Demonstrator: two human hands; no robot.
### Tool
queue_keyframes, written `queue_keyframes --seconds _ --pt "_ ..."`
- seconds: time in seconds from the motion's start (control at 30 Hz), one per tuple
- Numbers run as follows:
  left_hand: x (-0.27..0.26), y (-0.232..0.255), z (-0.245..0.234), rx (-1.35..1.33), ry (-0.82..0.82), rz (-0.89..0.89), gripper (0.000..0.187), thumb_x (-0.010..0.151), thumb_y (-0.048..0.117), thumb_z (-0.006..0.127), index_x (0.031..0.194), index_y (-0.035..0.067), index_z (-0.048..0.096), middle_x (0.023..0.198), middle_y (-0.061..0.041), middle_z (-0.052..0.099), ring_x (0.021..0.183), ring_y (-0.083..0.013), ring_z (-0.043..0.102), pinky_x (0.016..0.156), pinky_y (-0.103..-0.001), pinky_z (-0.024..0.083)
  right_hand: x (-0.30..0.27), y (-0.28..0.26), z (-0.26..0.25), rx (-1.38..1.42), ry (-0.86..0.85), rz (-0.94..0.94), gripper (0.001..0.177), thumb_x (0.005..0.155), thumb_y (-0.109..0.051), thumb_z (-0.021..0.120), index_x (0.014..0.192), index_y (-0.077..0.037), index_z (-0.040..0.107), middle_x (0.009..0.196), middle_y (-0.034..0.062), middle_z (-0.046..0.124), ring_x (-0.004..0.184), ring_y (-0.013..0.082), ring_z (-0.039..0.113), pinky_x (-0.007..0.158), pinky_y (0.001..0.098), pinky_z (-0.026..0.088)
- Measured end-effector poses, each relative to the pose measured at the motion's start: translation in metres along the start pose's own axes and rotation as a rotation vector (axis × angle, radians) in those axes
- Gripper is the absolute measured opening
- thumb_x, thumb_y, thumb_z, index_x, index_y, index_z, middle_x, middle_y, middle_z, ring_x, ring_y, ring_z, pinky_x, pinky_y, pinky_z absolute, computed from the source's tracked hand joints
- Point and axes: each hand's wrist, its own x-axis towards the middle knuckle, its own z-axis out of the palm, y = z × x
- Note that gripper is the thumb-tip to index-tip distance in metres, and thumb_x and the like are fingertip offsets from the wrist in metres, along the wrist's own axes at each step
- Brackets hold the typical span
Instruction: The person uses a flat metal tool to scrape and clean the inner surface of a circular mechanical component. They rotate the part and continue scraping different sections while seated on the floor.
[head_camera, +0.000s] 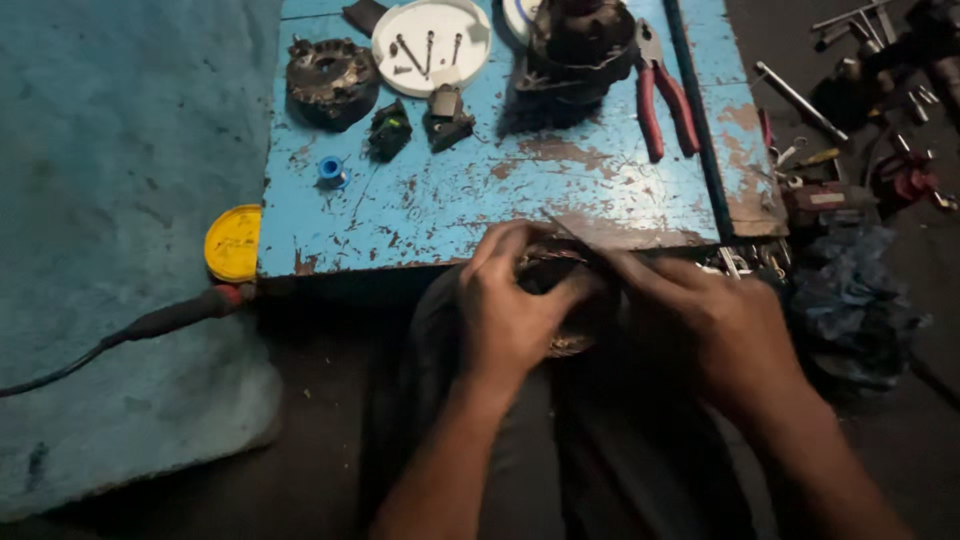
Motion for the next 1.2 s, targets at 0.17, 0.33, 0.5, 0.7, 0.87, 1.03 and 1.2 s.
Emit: queue_keyframes --seconds 0.17,0.33,0.5,0.7,0.87,1.03,1.2 --pt "-0.003 -0.006 0.001 0.016 -0.016 0.017 0.055 0.065 0.024 0.097 0.108 0.001 0.072 0.111 -0.013 0.072 0.104 -0.0279 0.073 0.091 -0.037 0.059 -0.043 0.001 -0.004 0.062 0.052 0.067 0.067 0.072 -0.019 0.076 0.138 -0.027 0.063 0.114 0.0109 0.073 0.088 0.0314 0.074 0.074 0.0399 0.059" --pt "-0.002 -0.005 0.005 0.017 -0.018 0.012 0.052 0.064 0.019 0.095 0.106 0.001 0.072 0.111 -0.013 0.073 0.1 -0.0272 0.074 0.088 -0.035 0.06 -0.016 -0.011 -0.01 -0.006 0.022 0.057 0.065 0.076 -0.018 0.074 0.139 -0.028 0.064 0.112 0.0109 0.073 0.081 0.033 0.073 0.068 0.0415 0.058" --pt "-0.002 0.001 0.002 0.016 -0.012 -0.05 0.038 0.068 0.01 0.088 0.102 0.001 0.073 0.104 -0.012 0.075 0.093 -0.0248 0.078 0.084 -0.034 0.063 0.033 -0.022 -0.02 -0.107 -0.114 -0.047 0.063 0.081 -0.026 0.074 0.143 -0.035 0.063 0.095 0.0068 0.072 0.072 0.0295 0.072 0.063 0.0427 0.056" --pt "0.0 -0.004 0.002 -0.022 -0.006 0.023 0.054 0.062 0.017 0.096 0.107 -0.001 0.071 0.11 -0.014 0.072 0.098 -0.0262 0.075 0.087 -0.035 0.06 -0.007 -0.001 -0.028 -0.339 -0.235 0.148 0.066 0.085 -0.028 0.071 0.148 -0.045 0.058 0.113 -0.0009 0.074 0.077 0.0254 0.074 0.063 0.0369 0.058" --pt "-0.007 -0.01 0.008 -0.022 -0.013 -0.004 0.049 0.064 0.013 0.093 0.107 0.0 0.072 0.11 -0.014 0.074 0.099 -0.0258 0.076 0.088 -0.036 0.062 0.012 -0.006 -0.032 -0.309 -0.162 -0.05 0.069 0.08 -0.027 0.073 0.146 -0.041 0.058 0.107 0.0052 0.074 0.067 0.0276 0.072 0.052 0.0385 0.055" --pt "-0.01 -0.014 0.006 0.101 0.034 0.007 0.033 0.075 0.001 0.085 0.105 0.001 0.074 0.108 -0.014 0.078 0.101 -0.0283 0.077 0.091 -0.038 0.061 0.058 -0.026 -0.03 -0.378 -0.338 -0.141 0.055 0.092 -0.034 0.066 0.145 -0.043 0.057 0.108 0.0031 0.071 0.06 0.0196 0.071 0.049 0.0341 0.055" --pt "-0.012 -0.008 0.005 -0.068 0.051 -0.151 0.103 0.06 0.02 0.099 0.143 -0.001 0.042 0.116 -0.018 0.071 0.103 -0.0292 0.073 0.09 -0.039 0.06 0.021 0.0 -0.037 -0.457 -0.105 -0.173 0.063 0.081 -0.031 0.07 0.142 -0.039 0.061 0.119 0.0016 0.074 0.067 0.0222 0.072 0.047 0.0338 0.053"
